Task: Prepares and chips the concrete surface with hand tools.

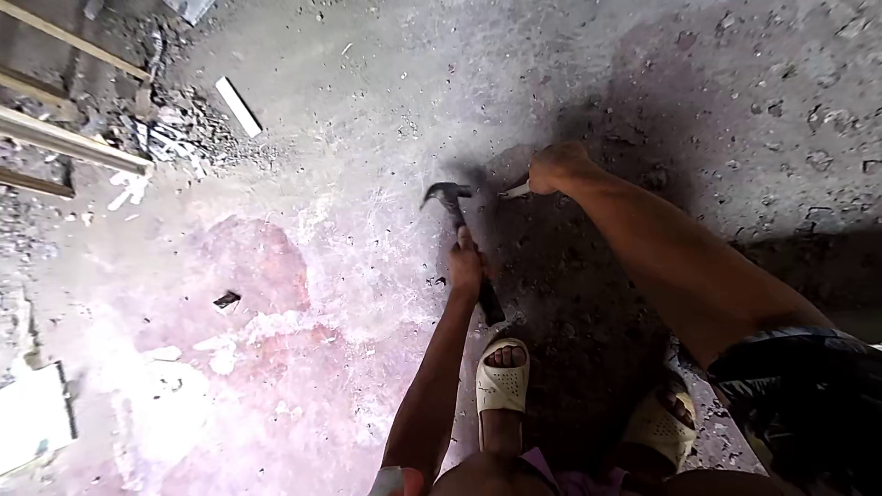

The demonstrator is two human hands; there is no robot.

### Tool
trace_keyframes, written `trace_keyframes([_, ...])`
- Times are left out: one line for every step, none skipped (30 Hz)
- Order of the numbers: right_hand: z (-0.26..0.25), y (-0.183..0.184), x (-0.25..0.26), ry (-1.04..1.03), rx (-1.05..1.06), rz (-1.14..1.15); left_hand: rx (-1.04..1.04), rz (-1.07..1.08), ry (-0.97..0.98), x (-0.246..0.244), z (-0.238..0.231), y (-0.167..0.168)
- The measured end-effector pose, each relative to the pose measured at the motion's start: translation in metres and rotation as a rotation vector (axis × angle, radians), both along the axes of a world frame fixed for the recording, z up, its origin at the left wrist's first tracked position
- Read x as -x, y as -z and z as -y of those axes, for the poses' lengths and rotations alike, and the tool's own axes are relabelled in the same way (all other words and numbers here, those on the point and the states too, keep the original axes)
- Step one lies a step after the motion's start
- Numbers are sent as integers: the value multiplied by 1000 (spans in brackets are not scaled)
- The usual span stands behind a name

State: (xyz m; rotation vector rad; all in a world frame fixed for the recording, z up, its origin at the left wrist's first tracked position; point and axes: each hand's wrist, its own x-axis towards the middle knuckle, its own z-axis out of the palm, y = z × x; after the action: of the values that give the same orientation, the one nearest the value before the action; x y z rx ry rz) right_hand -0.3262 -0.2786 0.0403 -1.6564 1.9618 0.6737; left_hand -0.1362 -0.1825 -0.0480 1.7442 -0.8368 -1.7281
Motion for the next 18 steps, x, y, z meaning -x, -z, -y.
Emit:
trace_keyframes([-2,1,0,-1,2,5,36,-24,-63,-7,-5,-6])
trace_keyframes([-1,3,1,-2,6,5,84,-38,-132,-10,-10,-10])
trace_keyframes([-1,4,2,-5,6,6,126,-51,-191,-8,-14,-12])
trace_keyframes([0,6,4,-11,5,4,153,-60,-208,-5,-19,-10])
trace_keyframes([1,7,5,-15,4,5,165,-56,-172,-2,-23,-4])
trace_keyframes([2,8,5,-15,6,9,152,-45,-82,-1,-23,5])
trace_keyframes([4,7,3,-13,9,12,103,-36,30,-2,-18,16])
trace_keyframes([6,6,1,-16,8,2,36,-34,125,-3,-7,21])
trace_keyframes([6,5,0,-23,3,-11,-17,-34,148,-2,2,21])
trace_keyframes([6,6,0,-32,2,-27,-43,-46,124,-3,7,17])
trace_keyframes([5,7,0,-35,3,-32,-30,-61,63,-5,5,12])
trace_keyframes([3,7,-1,-31,6,-27,13,-72,4,-7,-2,7])
trace_keyframes([3,6,0,-24,12,-20,70,-79,-33,-6,-9,4])
trace_keyframes([3,5,2,-16,16,-11,121,-81,-63,-2,-17,5])
trace_keyframes([2,6,3,-10,12,-3,145,-78,-64,2,-23,9])
trace_keyframes([2,8,3,-4,10,5,134,-80,-27,4,-26,15])
trace_keyframes([2,10,3,-9,11,2,80,-88,43,3,-22,20])
trace_keyframes([4,10,3,-13,15,-3,4,-102,108,2,-13,22])
